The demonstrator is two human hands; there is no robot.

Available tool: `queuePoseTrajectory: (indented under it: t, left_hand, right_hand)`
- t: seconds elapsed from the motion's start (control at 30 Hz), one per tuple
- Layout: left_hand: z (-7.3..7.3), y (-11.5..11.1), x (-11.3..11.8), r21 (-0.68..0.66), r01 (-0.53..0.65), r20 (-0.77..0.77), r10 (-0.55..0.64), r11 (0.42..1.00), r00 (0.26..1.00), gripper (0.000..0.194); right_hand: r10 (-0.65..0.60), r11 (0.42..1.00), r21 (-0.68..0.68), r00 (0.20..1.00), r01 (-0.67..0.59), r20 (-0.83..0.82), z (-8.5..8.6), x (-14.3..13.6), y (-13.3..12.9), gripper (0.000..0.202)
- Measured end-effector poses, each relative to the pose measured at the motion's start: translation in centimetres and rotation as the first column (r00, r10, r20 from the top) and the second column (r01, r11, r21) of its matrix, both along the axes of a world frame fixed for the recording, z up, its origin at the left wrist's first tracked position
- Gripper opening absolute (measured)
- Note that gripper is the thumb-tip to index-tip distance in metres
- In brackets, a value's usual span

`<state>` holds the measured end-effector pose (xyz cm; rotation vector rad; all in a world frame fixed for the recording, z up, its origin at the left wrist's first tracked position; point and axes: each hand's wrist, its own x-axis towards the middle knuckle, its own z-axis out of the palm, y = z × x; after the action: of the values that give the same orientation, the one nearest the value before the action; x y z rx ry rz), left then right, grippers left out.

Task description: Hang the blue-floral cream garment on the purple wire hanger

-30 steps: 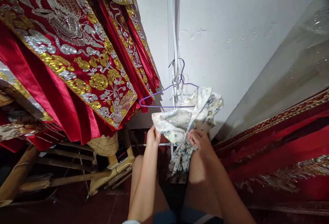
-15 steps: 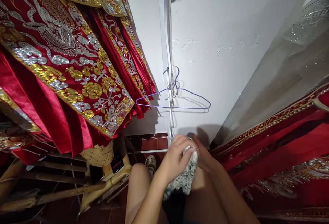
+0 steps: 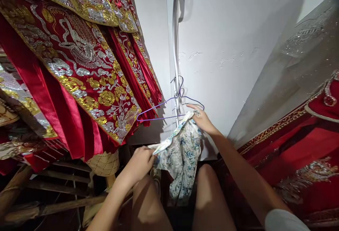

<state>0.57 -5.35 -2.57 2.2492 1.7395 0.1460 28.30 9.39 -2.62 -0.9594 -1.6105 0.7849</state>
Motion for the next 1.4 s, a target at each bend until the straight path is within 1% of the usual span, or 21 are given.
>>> queuePoseTrajectory:
  t: [0.03, 0.1, 0.17, 0.27, 0.4, 0.47, 0.6, 0.67, 0.7, 0.77, 0.83, 0.9, 1.0, 1.03, 1.07, 1.13, 1.2, 1.23, 1.3, 1.33, 1.4]
  left_hand:
    - [0.6, 0.0, -0.4, 0.021, -0.032, -0.086, 0.034, 0.999, 0.996, 0.032]
    - [1.4, 0.3, -1.1, 0.046, -0.092, -0.209, 0.099, 0.995, 0.973, 0.041]
    - [1.7, 0.7, -1.8, 0.083, -0.138, -0.25, 0.154, 0.987, 0.956, 0.054]
    - [1.8, 1.4, -2.5, 0.151, -0.168, -0.226, 0.199, 0.974, 0.954, 0.06]
    - [2.4, 2.0, -2.4, 0.269, -0.109, -0.161, 0.156, 0.957, 0.975, 0.048]
    - [3.1, 2.4, -2.2, 0.362, -0.1, -0.128, 0.156, 0.927, 0.979, 0.043]
    - [5.0, 3.9, -2.0, 0.488, -0.156, -0.099, 0.231, 0.859, 0.968, 0.043]
    - [6.0, 4.9, -1.7, 0.468, -0.173, -0.133, 0.263, 0.867, 0.956, 0.042]
    - [6.4, 5.3, -1.5, 0.413, -0.175, -0.167, 0.263, 0.894, 0.95, 0.04]
    - [6.8, 5.9, -1.1, 0.237, -0.185, -0.248, 0.244, 0.954, 0.938, 0.04]
    - [6.7, 6.3, -0.7, 0.098, -0.209, -0.302, 0.229, 0.973, 0.925, 0.043]
    - [6.2, 6.7, -0.7, 0.115, -0.264, -0.31, 0.287, 0.958, 0.907, 0.047]
    - [5.8, 7.5, -1.2, 0.24, -0.347, -0.222, 0.399, 0.907, 0.89, 0.052]
    - [5.9, 7.9, -1.3, 0.274, -0.335, -0.152, 0.384, 0.902, 0.911, 0.052]
    - [6.1, 8.2, -1.4, 0.308, -0.293, -0.06, 0.325, 0.905, 0.944, 0.052]
    - [6.4, 8.9, -1.2, 0.394, -0.158, 0.147, 0.107, 0.906, 0.983, 0.05]
    - [6.6, 9.4, -0.7, 0.466, -0.04, 0.286, -0.108, 0.884, 0.952, 0.047]
    - [6.5, 9.6, -0.4, 0.486, -0.017, 0.322, -0.161, 0.874, 0.933, 0.045]
    - [6.1, 9.9, 0.0, 0.503, -0.011, 0.346, -0.189, 0.864, 0.919, 0.043]
    - [5.8, 10.1, 0.0, 0.5, -0.01, 0.344, -0.188, 0.866, 0.92, 0.043]
    - [5.3, 10.2, -0.1, 0.497, 0.006, 0.318, -0.189, 0.868, 0.929, 0.043]
  right_hand:
    - [0.03, 0.999, -0.042, 0.999, -0.029, 0.035, -0.7, -0.7, 0.6, 0.027]
    - [0.074, 0.991, -0.115, 0.994, -0.065, 0.077, -1.8, -1.8, 1.0, 0.023]
    - [0.07, 0.99, -0.127, 0.992, -0.057, 0.101, -2.4, -2.0, 0.7, 0.022]
    - [0.028, 0.992, -0.123, 0.99, -0.011, 0.136, -2.6, -0.6, -0.5, 0.016]
    - [-0.05, 0.992, -0.108, 0.98, 0.072, 0.194, -2.3, 2.4, -2.8, 0.01]
    - [-0.095, 0.987, -0.106, 0.966, 0.124, 0.241, -1.9, 3.4, -4.0, 0.009]
    - [-0.169, 0.963, -0.147, 0.931, 0.226, 0.324, -0.8, 4.2, -6.1, 0.008]
    - [-0.215, 0.951, -0.142, 0.915, 0.276, 0.341, -0.5, 4.3, -6.6, 0.007]
    - [-0.241, 0.943, -0.137, 0.908, 0.302, 0.342, -0.5, 4.4, -6.8, 0.006]
    - [-0.292, 0.928, -0.132, 0.899, 0.349, 0.325, -0.7, 4.4, -7.0, 0.01]
    - [-0.303, 0.929, -0.123, 0.907, 0.349, 0.292, -1.1, 4.5, -7.2, 0.015]
    - [-0.268, 0.952, -0.075, 0.927, 0.297, 0.26, -1.6, 4.4, -7.4, 0.015]
    - [-0.218, 0.975, 0.008, 0.946, 0.223, 0.239, -1.9, 3.9, -7.9, 0.012]
    - [-0.203, 0.979, 0.015, 0.95, 0.205, 0.236, -1.9, 3.7, -8.0, 0.011]
    - [-0.18, 0.983, 0.01, 0.956, 0.182, 0.233, -1.8, 3.5, -8.2, 0.01]
    - [-0.116, 0.992, -0.019, 0.967, 0.123, 0.225, -1.6, 3.3, -8.3, 0.01]
    - [-0.059, 0.997, -0.046, 0.978, 0.069, 0.201, -1.2, 3.4, -8.4, 0.012]
    - [-0.034, 0.998, -0.049, 0.982, 0.043, 0.183, -1.0, 3.7, -8.4, 0.014]
    - [-0.023, 0.999, -0.031, 0.989, 0.028, 0.146, -0.6, 4.7, -8.3, 0.021]
    - [-0.047, 0.999, -0.022, 0.991, 0.05, 0.126, -0.4, 5.4, -8.3, 0.029]
    - [-0.163, 0.986, -0.02, 0.984, 0.165, 0.066, 0.0, 6.8, -8.0, 0.057]
